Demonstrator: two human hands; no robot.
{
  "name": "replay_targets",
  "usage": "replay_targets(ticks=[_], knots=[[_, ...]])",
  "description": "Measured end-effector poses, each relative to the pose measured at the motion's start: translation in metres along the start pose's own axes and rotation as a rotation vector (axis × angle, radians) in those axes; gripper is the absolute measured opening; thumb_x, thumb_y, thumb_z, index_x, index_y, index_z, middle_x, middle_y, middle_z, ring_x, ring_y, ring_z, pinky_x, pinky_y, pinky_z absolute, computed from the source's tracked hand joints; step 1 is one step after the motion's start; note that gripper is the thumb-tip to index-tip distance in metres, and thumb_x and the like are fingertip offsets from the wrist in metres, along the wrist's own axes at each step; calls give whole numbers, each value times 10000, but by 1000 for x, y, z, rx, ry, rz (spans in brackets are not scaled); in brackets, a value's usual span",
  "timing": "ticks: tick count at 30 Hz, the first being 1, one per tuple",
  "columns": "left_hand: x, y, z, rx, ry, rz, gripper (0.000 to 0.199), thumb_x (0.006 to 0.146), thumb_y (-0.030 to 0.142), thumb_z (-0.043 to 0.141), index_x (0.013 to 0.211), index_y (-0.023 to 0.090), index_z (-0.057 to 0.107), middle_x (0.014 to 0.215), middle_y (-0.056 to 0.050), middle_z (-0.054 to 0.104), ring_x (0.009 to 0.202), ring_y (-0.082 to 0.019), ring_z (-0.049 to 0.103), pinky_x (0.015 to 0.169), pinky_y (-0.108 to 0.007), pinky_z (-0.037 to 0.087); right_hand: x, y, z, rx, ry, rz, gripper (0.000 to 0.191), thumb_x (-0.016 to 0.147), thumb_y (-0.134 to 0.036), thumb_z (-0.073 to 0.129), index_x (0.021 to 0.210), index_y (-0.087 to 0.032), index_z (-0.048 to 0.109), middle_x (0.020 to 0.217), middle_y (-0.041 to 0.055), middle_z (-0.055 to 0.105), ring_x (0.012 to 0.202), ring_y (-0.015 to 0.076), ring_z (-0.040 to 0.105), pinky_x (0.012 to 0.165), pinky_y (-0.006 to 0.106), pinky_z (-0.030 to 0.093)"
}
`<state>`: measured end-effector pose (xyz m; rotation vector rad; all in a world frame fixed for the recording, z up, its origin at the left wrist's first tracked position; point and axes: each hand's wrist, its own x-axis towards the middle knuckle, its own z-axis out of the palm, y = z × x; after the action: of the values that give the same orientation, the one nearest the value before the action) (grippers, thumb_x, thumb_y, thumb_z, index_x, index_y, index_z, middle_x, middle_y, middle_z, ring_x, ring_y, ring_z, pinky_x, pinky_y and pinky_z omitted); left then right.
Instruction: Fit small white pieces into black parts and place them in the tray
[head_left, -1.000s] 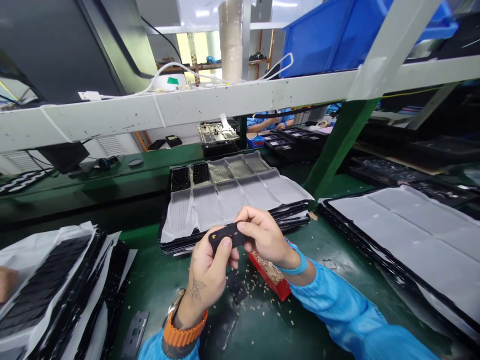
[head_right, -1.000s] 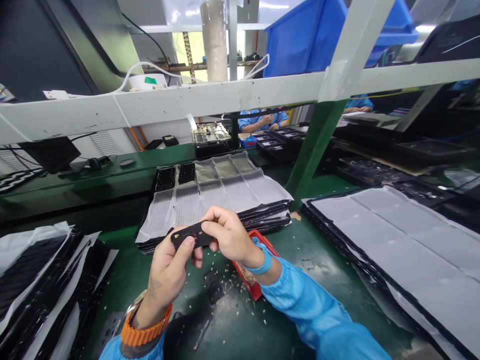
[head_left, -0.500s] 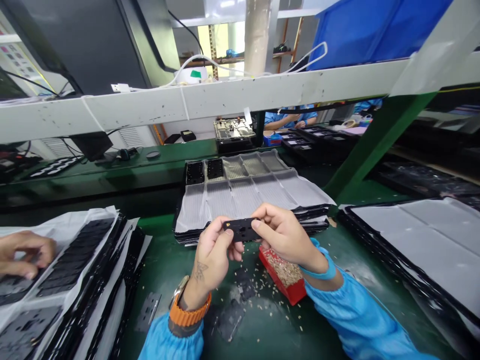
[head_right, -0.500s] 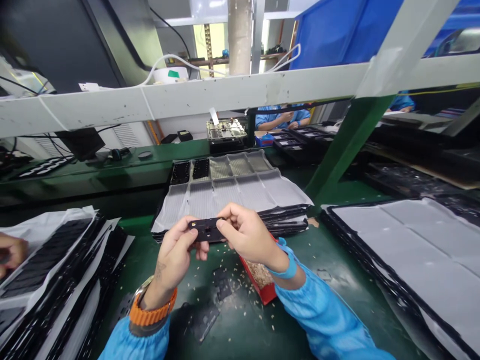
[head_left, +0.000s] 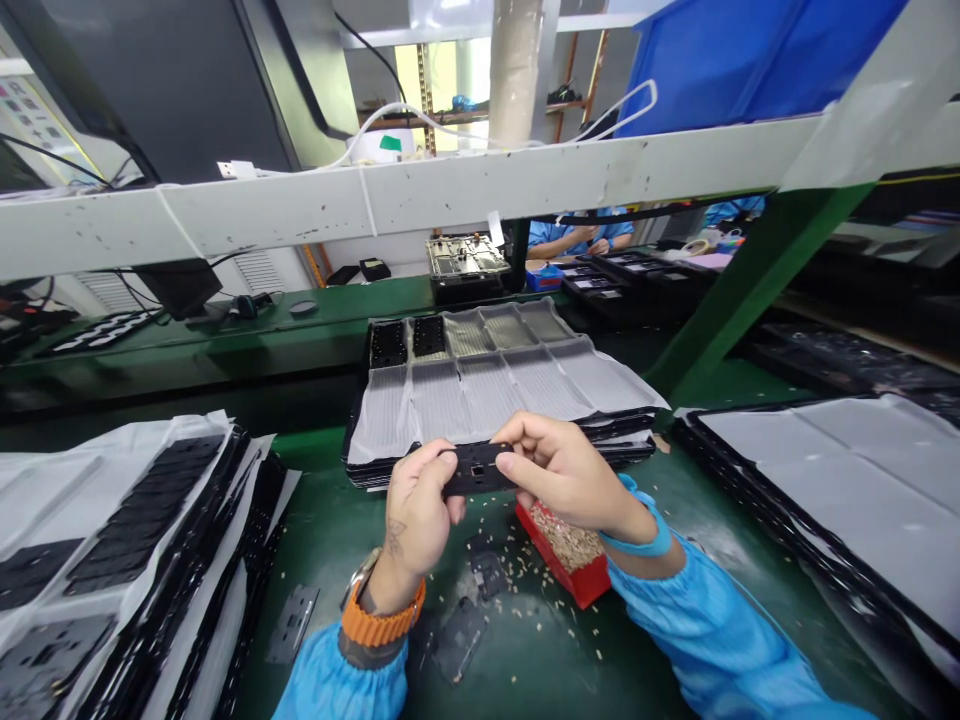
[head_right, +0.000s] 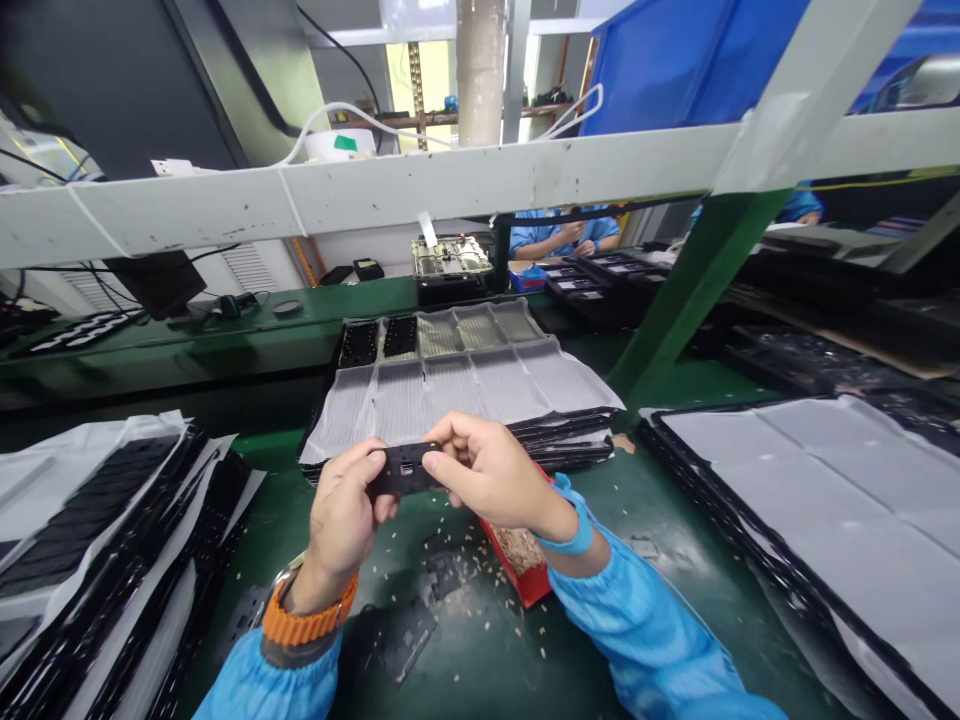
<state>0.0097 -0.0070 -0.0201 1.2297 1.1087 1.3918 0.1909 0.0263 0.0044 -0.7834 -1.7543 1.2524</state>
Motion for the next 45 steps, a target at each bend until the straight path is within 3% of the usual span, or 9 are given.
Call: replay_targets(ticks=[8,11,13,16,19,26,33,40,45], knots=[[-4,-10,17,-211,-50,64,353,906,518,700,874,184,590,615,34,598,547,-110,556,537,-216,454,6,12,7,297,-43,75,367,899,-496,710,907,-192,505,621,-18,676,445,124,634,415,199,489],[-5,-7,18,-268,39,30,341,896,478,707,794,182,573,533,65,507,477,-84,476,478,-188,422,5,13,6,152,-91,24,329,933,-478,685,867,-182,555,661,13,692,522,139,660,494,240,536],[-7,-1,17,-339,24,-68,292,857,439,726,835,171,613,474,90,432,419,-72,394,419,-170,378,4,14,4,-40,34,-150,296,961,-452,654,864,-173,624,758,48,711,648,153,680,603,275,559],[-11,8,18,-422,-91,-236,317,793,380,763,984,151,655,436,124,360,369,-51,278,358,-145,322,3,17,3,-172,247,-505,322,1002,-478,576,864,-196,648,932,91,718,836,196,681,745,346,568],[-19,13,22,-500,-250,-358,280,781,353,778,925,155,642,417,124,361,344,-35,253,330,-130,308,3,25,5,-158,278,-694,409,1017,-532,493,760,-227,584,806,81,680,743,210,641,706,390,556],[-35,12,34,-695,-490,-585,241,775,319,786,824,150,622,385,119,365,289,-9,221,310,-115,279,0,38,17,-165,236,-612,653,960,-786,273,544,-284,299,469,11,378,467,186,426,540,399,445],[-41,15,44,-778,-519,-630,279,775,321,823,839,142,620,417,124,372,315,4,199,336,-105,271,-3,31,15,-41,140,-839,506,1030,-550,370,611,-265,366,493,-3,402,443,170,365,504,347,332],[-49,12,52,-804,-504,-568,338,817,342,790,739,179,504,423,123,336,319,-15,304,371,-119,267,-4,29,22,-68,266,-765,550,1044,-585,260,596,-269,303,476,-20,315,417,158,300,499,354,323],[-48,10,52,-764,-495,-537,330,831,352,774,762,178,502,428,134,319,318,-17,297,375,-127,265,0,28,27,58,287,-955,464,1068,-438,362,648,-242,334,527,-38,317,444,127,278,501,315,294]])
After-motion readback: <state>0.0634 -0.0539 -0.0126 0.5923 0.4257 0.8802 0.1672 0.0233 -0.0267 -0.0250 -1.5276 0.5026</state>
